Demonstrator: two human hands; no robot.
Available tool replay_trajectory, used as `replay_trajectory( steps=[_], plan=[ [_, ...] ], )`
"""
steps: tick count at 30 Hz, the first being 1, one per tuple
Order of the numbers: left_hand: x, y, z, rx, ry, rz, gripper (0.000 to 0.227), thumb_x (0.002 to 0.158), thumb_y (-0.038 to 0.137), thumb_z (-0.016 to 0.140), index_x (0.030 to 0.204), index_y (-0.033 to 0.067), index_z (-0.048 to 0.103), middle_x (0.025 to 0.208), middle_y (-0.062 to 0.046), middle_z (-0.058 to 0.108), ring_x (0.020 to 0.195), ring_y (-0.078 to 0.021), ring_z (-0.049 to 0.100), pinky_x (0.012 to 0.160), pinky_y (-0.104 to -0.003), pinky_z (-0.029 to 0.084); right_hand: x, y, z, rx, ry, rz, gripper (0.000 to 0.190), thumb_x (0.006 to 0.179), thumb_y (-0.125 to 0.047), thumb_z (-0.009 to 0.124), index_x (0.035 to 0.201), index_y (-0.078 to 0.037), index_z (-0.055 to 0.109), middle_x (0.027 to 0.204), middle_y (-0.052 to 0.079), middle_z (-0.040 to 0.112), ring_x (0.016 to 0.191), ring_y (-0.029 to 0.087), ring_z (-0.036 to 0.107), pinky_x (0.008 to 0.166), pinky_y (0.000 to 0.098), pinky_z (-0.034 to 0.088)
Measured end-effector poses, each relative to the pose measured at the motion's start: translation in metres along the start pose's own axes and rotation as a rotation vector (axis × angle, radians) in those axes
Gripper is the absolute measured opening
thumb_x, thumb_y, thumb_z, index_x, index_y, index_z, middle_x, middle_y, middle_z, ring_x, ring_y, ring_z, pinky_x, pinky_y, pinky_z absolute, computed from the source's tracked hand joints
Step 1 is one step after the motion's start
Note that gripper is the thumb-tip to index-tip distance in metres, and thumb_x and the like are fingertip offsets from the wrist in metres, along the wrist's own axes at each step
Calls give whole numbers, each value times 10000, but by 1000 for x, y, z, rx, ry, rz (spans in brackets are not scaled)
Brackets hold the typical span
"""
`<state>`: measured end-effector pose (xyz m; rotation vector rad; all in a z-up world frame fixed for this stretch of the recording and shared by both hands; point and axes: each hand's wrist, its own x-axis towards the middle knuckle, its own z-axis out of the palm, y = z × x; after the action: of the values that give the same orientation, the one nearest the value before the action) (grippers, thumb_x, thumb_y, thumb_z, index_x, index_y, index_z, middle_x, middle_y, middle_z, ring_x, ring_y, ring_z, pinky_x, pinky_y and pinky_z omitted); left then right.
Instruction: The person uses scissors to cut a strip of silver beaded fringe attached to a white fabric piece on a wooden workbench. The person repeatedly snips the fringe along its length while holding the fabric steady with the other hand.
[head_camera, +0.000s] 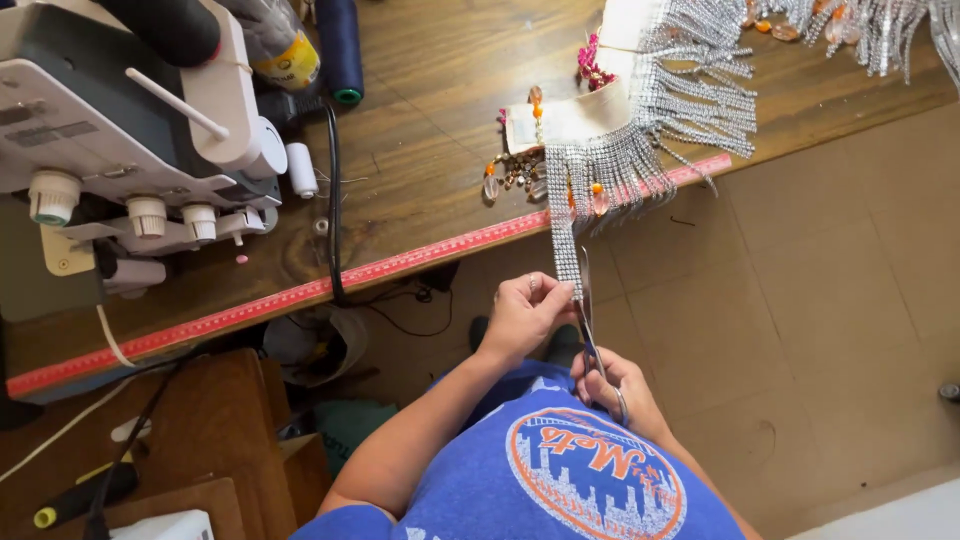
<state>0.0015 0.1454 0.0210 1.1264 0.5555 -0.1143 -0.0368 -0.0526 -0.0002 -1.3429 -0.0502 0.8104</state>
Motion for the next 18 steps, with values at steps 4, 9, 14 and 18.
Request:
replay_trajectory(
  steps=[4, 9, 14, 18],
  plan=[
    [7, -1, -8, 148, -24, 46, 173, 939, 174, 761, 845, 29, 759, 727, -135, 763, 675, -200, 764, 610, -284, 649, 8, 12, 5, -23, 75, -55, 499, 913, -432, 752, 1015, 53, 701, 599, 131, 629, 581, 174, 604, 544, 271, 478],
    [6, -2, -8, 80, -58, 47, 174, 948, 165, 758, 869, 9, 756, 767, -154, 764, 702, -174, 760, 647, -277, 649, 8, 7, 17, -25, 179, -22, 346, 930, -305, 764, 908, 34, 699, 559, 124, 606, 555, 214, 676, 511, 265, 500],
    [9, -8, -10, -31, -82, 25, 204, 970, 137, 734, 911, -59, 730, 818, -221, 756, 744, -220, 758, 686, -318, 663, 8, 8, 14, -87, 215, 0, 289, 910, -268, 790, 881, 9, 714, 552, 120, 631, 540, 201, 694, 495, 264, 516],
    [11, -13, -9, -47, -104, 45, 225, 970, 156, 753, 922, -63, 729, 833, -222, 757, 759, -216, 758, 699, -320, 662, 9, 8, 12, -112, 197, 21, 366, 884, -372, 801, 902, -15, 720, 570, 134, 661, 558, 174, 658, 508, 269, 509]
  ],
)
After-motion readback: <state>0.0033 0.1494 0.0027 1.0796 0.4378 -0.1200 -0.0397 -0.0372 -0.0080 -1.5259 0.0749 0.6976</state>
